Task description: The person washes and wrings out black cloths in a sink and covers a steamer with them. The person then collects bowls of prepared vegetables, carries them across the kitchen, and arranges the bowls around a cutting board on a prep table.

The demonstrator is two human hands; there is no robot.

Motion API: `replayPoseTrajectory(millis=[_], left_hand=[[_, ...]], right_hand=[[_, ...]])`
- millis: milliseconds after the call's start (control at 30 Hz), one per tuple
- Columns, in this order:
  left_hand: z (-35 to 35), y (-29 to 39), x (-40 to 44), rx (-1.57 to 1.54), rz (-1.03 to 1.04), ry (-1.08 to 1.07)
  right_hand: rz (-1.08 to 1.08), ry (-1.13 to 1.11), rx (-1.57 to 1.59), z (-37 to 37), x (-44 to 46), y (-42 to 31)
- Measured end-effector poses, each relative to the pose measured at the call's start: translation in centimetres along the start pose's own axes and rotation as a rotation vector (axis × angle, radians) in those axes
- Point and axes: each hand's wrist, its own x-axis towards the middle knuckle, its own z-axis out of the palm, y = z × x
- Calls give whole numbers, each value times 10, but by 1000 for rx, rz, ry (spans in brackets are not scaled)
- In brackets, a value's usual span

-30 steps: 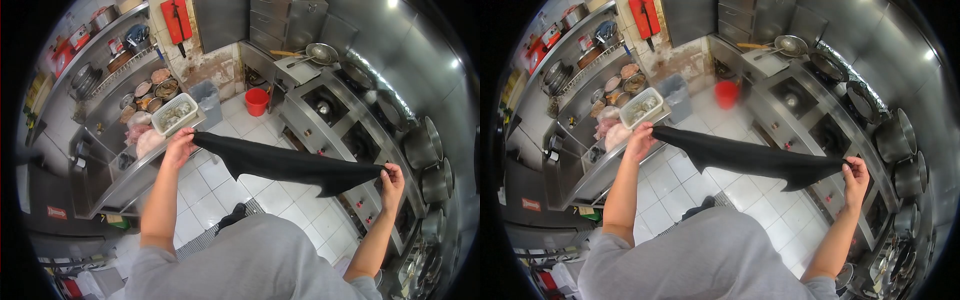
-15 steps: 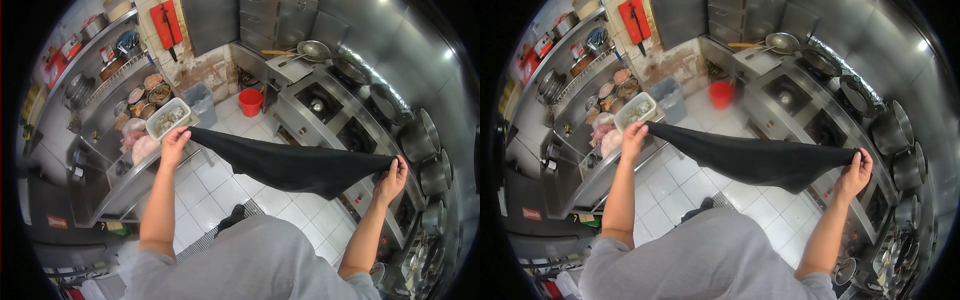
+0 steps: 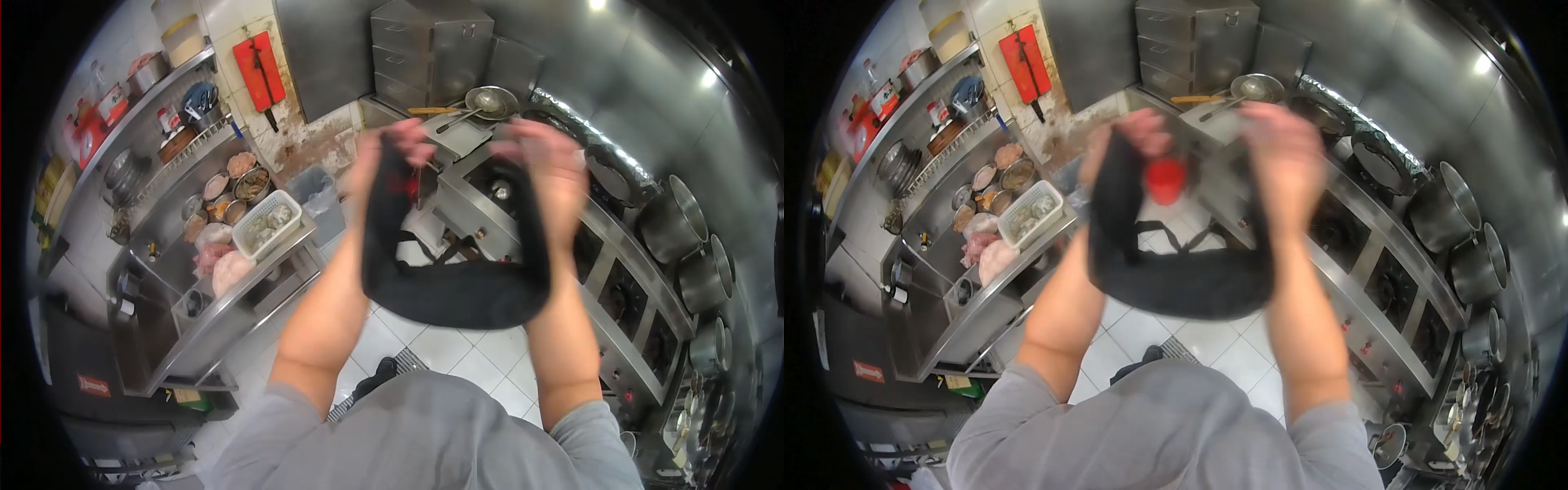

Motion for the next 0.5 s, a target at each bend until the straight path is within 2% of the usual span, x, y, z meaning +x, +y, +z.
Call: replayPoseTrajectory(millis=[33,67,133,167,200,267,333,367,400,433,500], left_hand=[[20,-40,14,61,99,12],[27,-70,22,119,196,23],[21,-78,27,-25,145,-28],[-1,-88,35,78,124,-47],[10,-83,25,77,106,-41],[34,-68,4,1288,488,80],[39,-65,4,1237,553,130],[30,-59,7,1161,451,-1],[30,-48,5,1082,348,-127],[29,-35,1,775,103,-206],[34,-15,-14,757,99,-248]], right_hand=[[-18,-129,292,52,-12,20],[73,-81,461,91,-27,30],[170,-30,681,97,-26,12],[172,-21,676,97,-24,4],[147,48,663,96,-28,-5],[136,111,647,89,-41,-3],[255,-115,203,75,-47,13],[195,-108,119,72,-48,8],[198,-115,122,68,-47,6],[194,-170,144,64,-44,3],[189,-301,159,60,-39,-4]])
